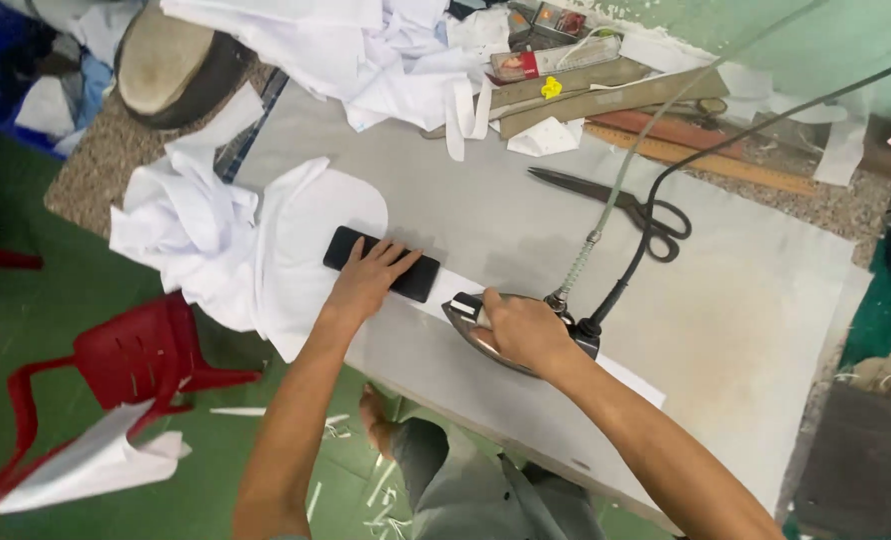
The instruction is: The person irons a white fabric piece on a work table using a steam iron and a black pressing block. They repeatedly smooth the fabric, press it with the block, and move the iron along the material to remove wrinkles.
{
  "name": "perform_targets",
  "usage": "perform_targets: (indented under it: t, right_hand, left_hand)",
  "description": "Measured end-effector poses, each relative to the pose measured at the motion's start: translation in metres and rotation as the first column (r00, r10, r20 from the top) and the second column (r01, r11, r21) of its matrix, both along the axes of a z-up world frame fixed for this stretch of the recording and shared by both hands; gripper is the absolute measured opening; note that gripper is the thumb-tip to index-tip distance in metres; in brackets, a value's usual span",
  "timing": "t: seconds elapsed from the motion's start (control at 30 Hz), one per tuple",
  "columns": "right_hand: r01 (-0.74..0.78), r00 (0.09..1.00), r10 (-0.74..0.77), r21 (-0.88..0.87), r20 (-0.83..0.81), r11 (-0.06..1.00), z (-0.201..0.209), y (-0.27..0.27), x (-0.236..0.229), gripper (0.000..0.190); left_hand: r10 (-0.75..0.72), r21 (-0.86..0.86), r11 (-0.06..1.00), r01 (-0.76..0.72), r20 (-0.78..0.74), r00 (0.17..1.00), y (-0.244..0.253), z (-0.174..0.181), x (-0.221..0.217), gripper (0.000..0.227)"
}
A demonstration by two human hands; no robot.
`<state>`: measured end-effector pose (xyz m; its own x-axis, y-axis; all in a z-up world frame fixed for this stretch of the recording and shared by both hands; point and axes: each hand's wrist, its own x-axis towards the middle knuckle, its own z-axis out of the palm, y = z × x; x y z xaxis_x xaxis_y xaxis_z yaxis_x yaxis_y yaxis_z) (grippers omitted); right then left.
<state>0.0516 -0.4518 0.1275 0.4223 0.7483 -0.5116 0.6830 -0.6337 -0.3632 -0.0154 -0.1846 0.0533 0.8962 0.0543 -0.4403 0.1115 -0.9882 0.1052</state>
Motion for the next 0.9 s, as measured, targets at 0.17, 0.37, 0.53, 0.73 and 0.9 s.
perform_targets:
  t: [0.17,0.37,0.53,0.73,0.9]
  right_hand:
    - [0.011,1.000,-0.011,-0.013,-0.009,1.000,0.001,-0.082,0.008,0.039]
    - [0.045,0.999,-0.045,-0.010,-0.001,0.999,0.008,-0.127,0.012,0.043]
    - [0.063,0.998,-0.063,0.000,-0.002,0.998,0.004,-0.130,0.012,0.044]
    - [0.077,0.997,-0.077,0.014,-0.005,0.997,0.008,-0.130,0.009,0.045]
    - [0.082,0.996,-0.082,0.020,0.019,0.996,0.014,-0.130,0.008,0.045]
  left_hand:
    - [-0.077,0.109,0.990,0.093,-0.140,0.987,-0.089,0.011,-0.004,0.093]
    - [0.067,0.060,0.996,-0.059,-0.144,0.987,-0.133,-0.006,0.001,0.098]
    - [0.084,0.085,0.994,-0.072,-0.148,0.985,-0.139,0.007,0.007,0.092]
    - [0.053,0.275,0.961,-0.035,-0.059,0.997,-0.140,-0.040,0.011,0.089]
    - [0.093,0.385,0.922,-0.040,-0.121,0.988,-0.153,-0.014,0.018,0.088]
